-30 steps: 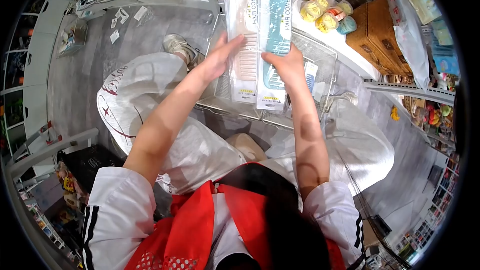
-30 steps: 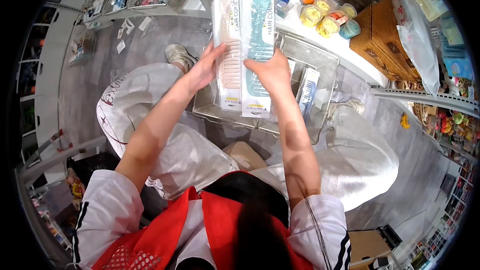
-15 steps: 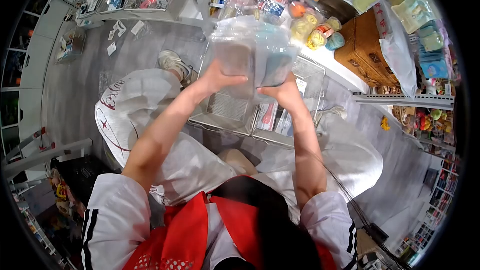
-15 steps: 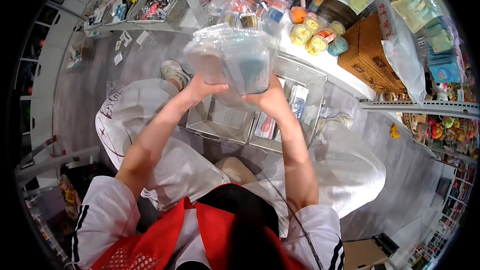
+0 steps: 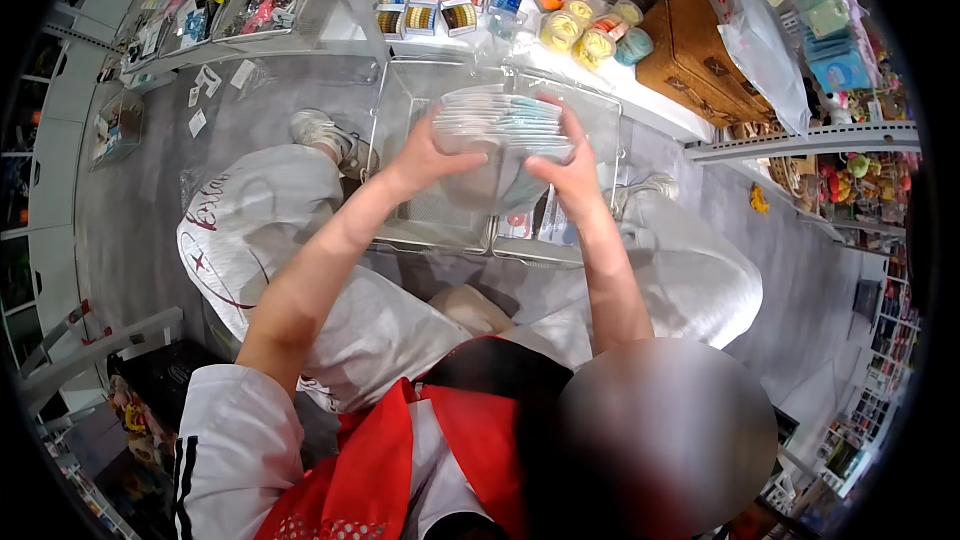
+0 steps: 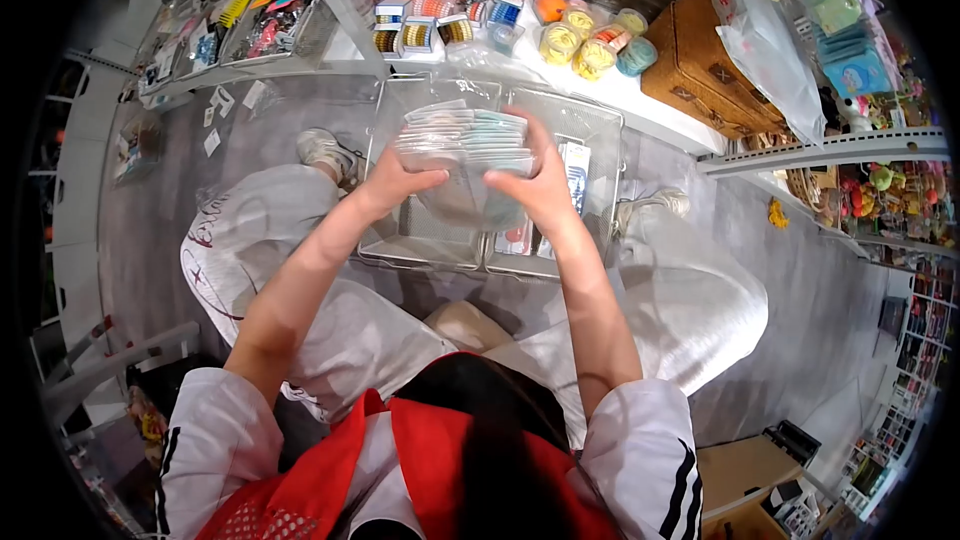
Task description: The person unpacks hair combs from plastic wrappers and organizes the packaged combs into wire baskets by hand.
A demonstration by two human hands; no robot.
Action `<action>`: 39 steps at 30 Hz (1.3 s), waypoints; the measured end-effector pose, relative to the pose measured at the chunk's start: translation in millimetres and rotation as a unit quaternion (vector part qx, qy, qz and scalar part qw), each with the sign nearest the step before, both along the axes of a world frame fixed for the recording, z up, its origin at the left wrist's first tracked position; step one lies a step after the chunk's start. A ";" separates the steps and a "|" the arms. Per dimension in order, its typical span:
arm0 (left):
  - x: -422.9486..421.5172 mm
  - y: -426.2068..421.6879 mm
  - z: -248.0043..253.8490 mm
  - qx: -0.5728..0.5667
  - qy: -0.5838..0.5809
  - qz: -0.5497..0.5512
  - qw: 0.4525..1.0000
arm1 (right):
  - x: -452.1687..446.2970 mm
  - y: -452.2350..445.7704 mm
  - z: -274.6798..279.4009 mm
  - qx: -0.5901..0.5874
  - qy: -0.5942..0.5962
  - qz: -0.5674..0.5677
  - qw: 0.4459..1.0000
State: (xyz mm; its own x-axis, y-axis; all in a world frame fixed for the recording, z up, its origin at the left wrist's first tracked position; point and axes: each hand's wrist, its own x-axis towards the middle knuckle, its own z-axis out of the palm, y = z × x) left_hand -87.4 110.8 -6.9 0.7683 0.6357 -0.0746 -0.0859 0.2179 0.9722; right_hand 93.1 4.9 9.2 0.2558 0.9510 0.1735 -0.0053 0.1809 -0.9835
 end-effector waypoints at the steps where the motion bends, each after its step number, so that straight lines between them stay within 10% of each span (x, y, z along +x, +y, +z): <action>1: 2.8 -3.8 -6.1 0.004 0.003 0.007 1.000 | 2.2 0.6 3.8 0.012 0.059 -0.015 0.998; 3: 6.8 -8.2 -11.5 0.018 0.010 0.001 1.000 | 6.9 3.2 15.5 0.038 0.176 -0.046 0.983; 11: 7.2 -5.0 -17.7 0.104 0.055 -0.039 0.992 | 31.9 11.2 54.8 -0.063 0.000 -0.115 0.991; 20: 38.2 17.3 30.1 -0.190 -0.094 -0.177 0.961 | 26.9 6.5 54.8 -0.052 0.150 -0.065 0.985; 29: 58.6 31.8 -10.4 -0.108 -0.115 0.171 0.973 | 38.8 14.0 44.1 -0.031 0.218 -0.141 0.965; 32: 65.8 33.7 1.9 0.085 -0.077 0.196 0.974 | 47.0 14.0 40.0 -0.030 0.227 -0.129 0.965; 39: 61.6 34.5 2.7 0.049 -0.099 0.205 0.973 | 66.6 4.5 27.4 -0.006 0.058 0.116 0.992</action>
State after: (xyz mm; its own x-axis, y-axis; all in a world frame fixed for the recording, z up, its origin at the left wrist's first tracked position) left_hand -25.8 145.3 -4.1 0.4419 0.8882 0.1258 -0.3331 0.0323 0.9423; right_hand 159.8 9.4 36.6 0.0470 0.9886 0.1433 -0.1578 0.1490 -0.9762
